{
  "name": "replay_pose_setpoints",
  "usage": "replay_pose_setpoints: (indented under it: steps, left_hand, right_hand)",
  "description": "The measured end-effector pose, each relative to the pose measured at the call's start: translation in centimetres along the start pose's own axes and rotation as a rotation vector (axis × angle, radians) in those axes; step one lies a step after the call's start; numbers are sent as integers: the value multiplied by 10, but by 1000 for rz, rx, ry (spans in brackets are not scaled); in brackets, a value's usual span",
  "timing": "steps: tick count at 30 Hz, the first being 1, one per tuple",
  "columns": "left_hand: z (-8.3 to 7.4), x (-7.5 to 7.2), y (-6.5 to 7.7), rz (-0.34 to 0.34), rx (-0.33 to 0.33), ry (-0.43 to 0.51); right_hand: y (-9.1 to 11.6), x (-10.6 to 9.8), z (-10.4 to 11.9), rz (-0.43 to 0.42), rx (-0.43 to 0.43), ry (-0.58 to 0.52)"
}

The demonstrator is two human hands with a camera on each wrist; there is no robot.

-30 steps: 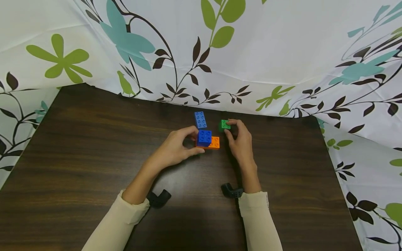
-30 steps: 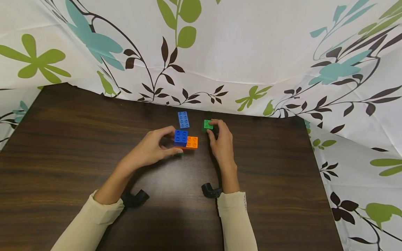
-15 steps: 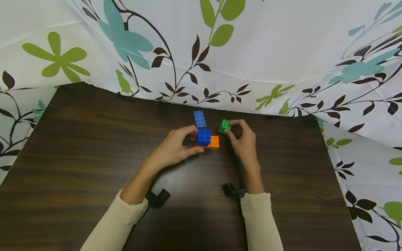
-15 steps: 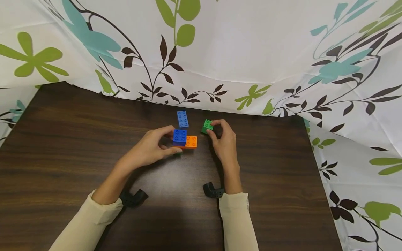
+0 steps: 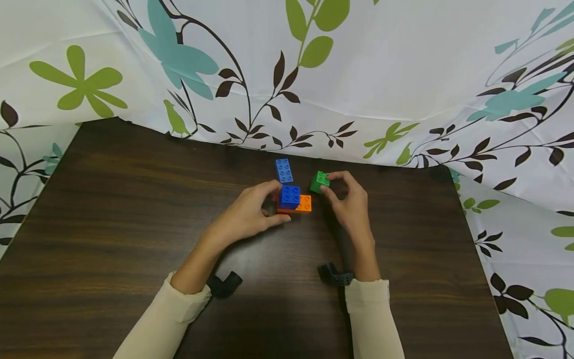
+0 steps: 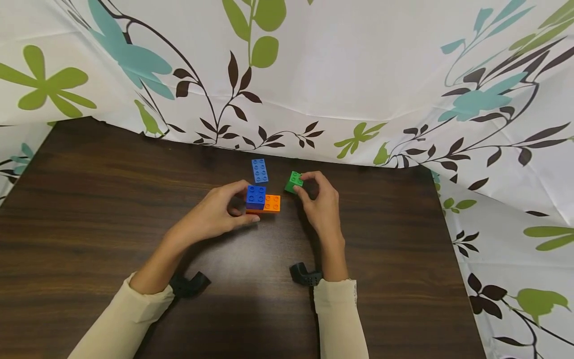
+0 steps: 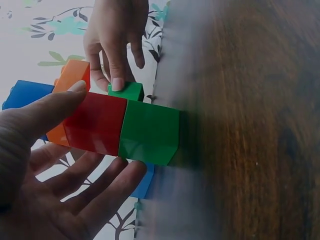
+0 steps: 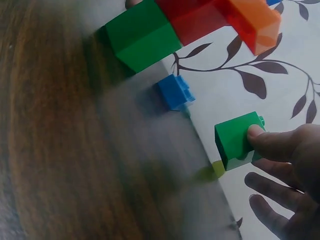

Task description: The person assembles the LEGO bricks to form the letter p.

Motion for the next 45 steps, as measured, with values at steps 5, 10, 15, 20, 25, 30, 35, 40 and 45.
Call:
replay_pose_setpoints:
  steps: [5, 10, 15, 20, 25, 30, 35, 40, 45]
  left_hand:
    - [-4, -3, 0, -22, 27, -17]
    - [-11, -11, 2, -58, 46, -29]
    - [-16, -15, 2, -80, 53, 35]
    - [-21, -15, 1, -89, 90, 41]
    - [-22, -14, 1, -99, 88, 35]
    - [-22, -14, 1, -110, 86, 40]
    - [-21, -15, 1, -119, 90, 41]
    - [-20, -16, 0, -133, 88, 27]
    - [-19, -16, 0, -135, 91, 18]
  right_hand:
    - [2, -7, 6, 4, -18, -26]
    - [4, -13, 12, 13, -43, -42]
    - [7, -19, 21, 22, -70, -62]
    - [11, -28, 31, 25, -97, -97]
    - [15, -32, 38, 44, -108, -98]
    - [17, -34, 43, 54, -124, -83]
    - [20, -37, 48, 59, -141, -77]
    - [22, -38, 52, 82, -140, -74]
    - [26, -36, 56, 125, -154, -63]
Point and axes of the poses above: each hand's wrist, its own y-axis away from the middle knuckle, its own x-axis out of the palm, z = x × y, the point moved 8 cm from there along -y, towards the middle knuckle, and after that the axes turned 9 degrees about x, right-handed, at the moved point
